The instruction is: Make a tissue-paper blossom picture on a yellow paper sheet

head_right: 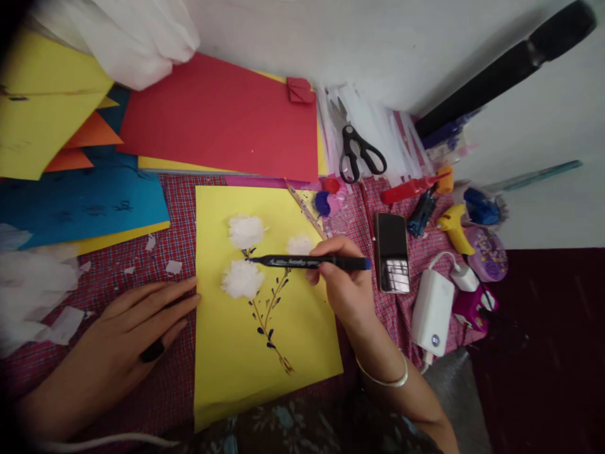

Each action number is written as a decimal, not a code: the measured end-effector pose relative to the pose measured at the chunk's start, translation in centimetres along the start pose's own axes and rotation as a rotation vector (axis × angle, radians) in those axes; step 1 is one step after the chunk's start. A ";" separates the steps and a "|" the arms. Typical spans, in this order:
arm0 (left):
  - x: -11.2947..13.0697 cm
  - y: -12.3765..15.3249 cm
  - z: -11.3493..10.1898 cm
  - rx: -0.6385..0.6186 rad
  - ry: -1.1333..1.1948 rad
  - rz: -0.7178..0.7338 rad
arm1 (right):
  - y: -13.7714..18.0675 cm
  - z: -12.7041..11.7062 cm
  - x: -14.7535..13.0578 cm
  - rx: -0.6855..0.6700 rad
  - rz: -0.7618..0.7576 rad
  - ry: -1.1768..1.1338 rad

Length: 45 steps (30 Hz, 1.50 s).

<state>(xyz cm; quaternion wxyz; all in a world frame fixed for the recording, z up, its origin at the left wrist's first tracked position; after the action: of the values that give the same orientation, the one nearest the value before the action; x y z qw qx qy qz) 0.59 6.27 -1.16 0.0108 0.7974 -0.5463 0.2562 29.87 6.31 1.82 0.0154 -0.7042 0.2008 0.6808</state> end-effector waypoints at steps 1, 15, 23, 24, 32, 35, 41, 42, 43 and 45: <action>-0.1 0.0 -0.1 0.015 0.011 -0.014 | 0.1 -0.5 -0.3 0.024 -0.018 -0.057; 0.7 -2.9 -2.5 -0.308 -0.266 -0.483 | 4.1 3.5 0.2 -0.277 -0.014 -0.332; 4.7 -4.4 -2.7 -0.294 -0.288 -0.475 | 5.4 4.2 0.0 -0.396 -0.091 -0.338; 4.9 -4.4 -2.6 -0.290 -0.284 -0.483 | 5.4 4.2 0.0 -0.403 -0.094 -0.335; 6.3 -5.2 -2.4 -0.292 -0.249 -0.519 | 6.0 4.8 0.5 -0.476 -0.101 -0.290; 6.0 -5.4 -2.4 -0.220 -0.197 -0.514 | 6.1 5.1 0.4 -0.508 -0.076 -0.285; 4.9 -5.3 -4.3 0.274 0.388 -0.395 | 5.4 5.8 1.5 -0.627 0.126 -0.385; 4.6 -5.3 -4.4 0.329 0.463 -0.400 | 5.4 6.1 1.6 -0.663 0.151 -0.406; 4.4 -5.3 -4.5 0.379 0.526 -0.408 | 5.4 6.3 1.8 -0.694 0.167 -0.426; 3.9 -5.7 -4.3 0.481 0.642 -0.422 | 5.4 6.7 2.0 -0.728 0.179 -0.456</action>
<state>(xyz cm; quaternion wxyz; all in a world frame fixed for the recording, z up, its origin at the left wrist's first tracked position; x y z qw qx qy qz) 4.89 6.49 5.72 0.0461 0.7515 -0.2656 0.6021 21.86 2.84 0.76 -0.2487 -0.4753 -0.0006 0.8440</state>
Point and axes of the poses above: each hand's wrist, its own y-axis away from the middle knuckle, its own z-axis out of the palm, x = y × z, the point moved 8 cm from there along -y, towards the middle knuckle, and after that the axes turned 15 degrees about z, right-handed, at the moved point
